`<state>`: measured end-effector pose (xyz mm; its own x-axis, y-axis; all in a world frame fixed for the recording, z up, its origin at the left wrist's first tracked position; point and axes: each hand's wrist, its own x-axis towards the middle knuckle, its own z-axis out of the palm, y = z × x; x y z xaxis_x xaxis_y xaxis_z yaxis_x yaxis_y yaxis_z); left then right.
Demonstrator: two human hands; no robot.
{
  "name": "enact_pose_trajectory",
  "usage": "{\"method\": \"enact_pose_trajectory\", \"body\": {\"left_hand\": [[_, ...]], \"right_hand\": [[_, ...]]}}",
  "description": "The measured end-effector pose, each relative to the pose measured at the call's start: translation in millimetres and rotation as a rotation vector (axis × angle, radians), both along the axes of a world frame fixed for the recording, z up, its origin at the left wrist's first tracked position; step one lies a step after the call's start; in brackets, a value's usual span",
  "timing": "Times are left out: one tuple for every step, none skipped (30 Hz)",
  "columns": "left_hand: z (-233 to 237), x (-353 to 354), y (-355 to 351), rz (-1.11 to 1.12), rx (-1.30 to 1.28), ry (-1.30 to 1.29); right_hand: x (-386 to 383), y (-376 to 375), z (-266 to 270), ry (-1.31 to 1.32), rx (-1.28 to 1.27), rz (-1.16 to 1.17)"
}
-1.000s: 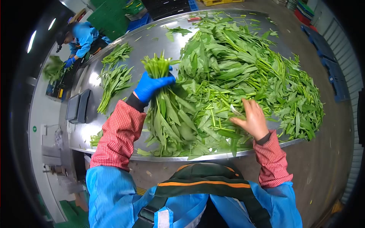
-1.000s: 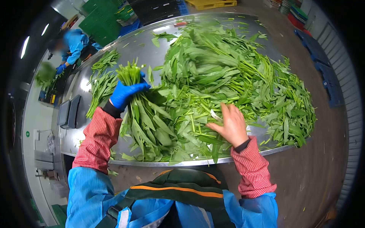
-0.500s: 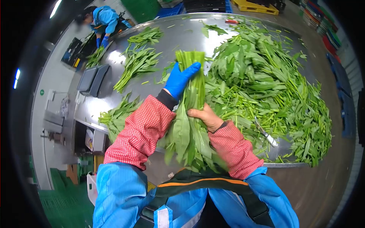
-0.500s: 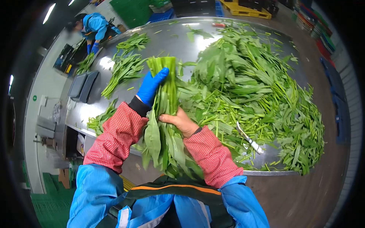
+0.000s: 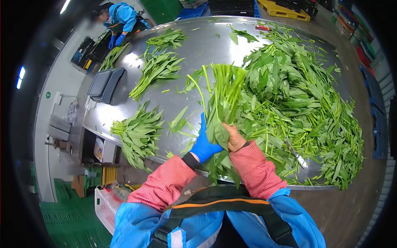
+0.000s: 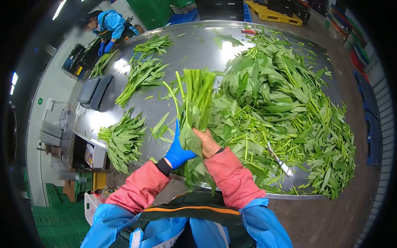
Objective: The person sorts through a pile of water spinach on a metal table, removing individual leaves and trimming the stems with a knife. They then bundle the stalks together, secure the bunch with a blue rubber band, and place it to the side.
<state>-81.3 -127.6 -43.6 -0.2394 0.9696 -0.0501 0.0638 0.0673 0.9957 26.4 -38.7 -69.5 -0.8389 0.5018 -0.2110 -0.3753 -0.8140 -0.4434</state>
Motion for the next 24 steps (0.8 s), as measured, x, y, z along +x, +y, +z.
{"method": "enact_pose_trajectory", "body": {"left_hand": [[1.9,-3.3,3.1,-0.005,0.02,0.036],[8.0,-12.2,-4.4,0.019,0.036,0.048],[21.7,-22.3,-6.3,0.054,0.06,0.217],[33.3,-35.0,-4.0,0.086,0.087,0.386],[40.7,-48.9,-1.3,0.116,0.114,0.555],[45.3,-64.4,-0.9,0.073,-0.061,0.662],[48.4,-77.1,-3.7,0.035,-0.241,0.764],[36.0,-89.9,-3.9,-0.037,-0.477,0.958],[43.1,-90.9,-3.5,-0.006,-0.34,0.912],[54.1,-90.5,-1.6,0.01,-0.2,0.871],[57.2,-89.4,-6.2,0.023,-0.082,0.813],[47.6,-97.9,-7.2,-0.002,-0.034,0.849],[44.7,-99.2,-13.3,-0.013,-0.065,0.818],[44.7,-100.7,-15.5,-0.023,-0.085,0.795],[44.6,-101.9,-13.9,-0.041,-0.105,0.773],[42.5,-101.7,-12.0,-0.008,-0.028,0.676],[38.7,-99.5,-13.2,-0.02,-0.01,0.679],[35.4,-97.1,-13.4,-0.03,0.013,0.683],[34.3,-95.8,-13.5,-0.039,0.037,0.69],[34.3,-95.1,-14.3,-0.022,0.067,0.664],[31.9,-101.0,-19.4,0.001,-0.009,0.623],[29.5,-113.6,-25.4,0.025,-0.083,0.582],[28.5,-125.0,-27.2,0.049,-0.148,0.542],[35.5,-123.2,-31.1,0.067,-0.068,0.676]], "right_hand": [[2.1,2.9,-2.3,0.033,0.021,0.003],[5.3,7.0,-4.4,0.066,0.04,0.005],[10.1,11.4,-2.1,0.099,0.06,0.003],[18.7,18.1,-0.5,0.102,0.069,-0.02],[24.3,29.9,7.8,0.226,0.056,0.0],[32.4,36.5,2.2,0.168,-0.001,-0.038],[39.5,37.3,-7.0,0.108,-0.06,-0.067],[40.7,35.5,-17.0,-0.05,-0.118,-0.111],[44.5,42.4,-32.6,-0.097,0.153,0.005],[51.7,42.6,-7.1,-0.285,0.107,-0.089],[62.1,35.5,15.9,-0.485,0.042,-0.169],[71.0,37.0,9.9,-0.389,0.013,-0.176],[82.7,46.6,6.0,-0.288,-0.007,-0.188],[91.0,55.7,4.7,-0.24,0.041,-0.204],[95.3,62.4,9.2,-0.202,0.068,-0.248],[101.2,66.2,13.3,-0.17,0.091,-0.289],[106.4,68.5,18.4,-0.139,0.115,-0.326],[105.8,67.8,34.5,-0.15,0.127,-0.336],[108.1,73.4,36.3,-0.129,0.11,-0.388],[113.4,80.3,35.9,-0.11,0.091,-0.442],[120.0,85.4,35.1,-0.094,0.066,-0.492],[129.9,92.3,50.6,0.002,-0.034,-0.629],[149.8,107.0,40.1,0.093,0.082,-0.674],[156.7,110.0,50.0,0.113,0.161,-0.629]]}}
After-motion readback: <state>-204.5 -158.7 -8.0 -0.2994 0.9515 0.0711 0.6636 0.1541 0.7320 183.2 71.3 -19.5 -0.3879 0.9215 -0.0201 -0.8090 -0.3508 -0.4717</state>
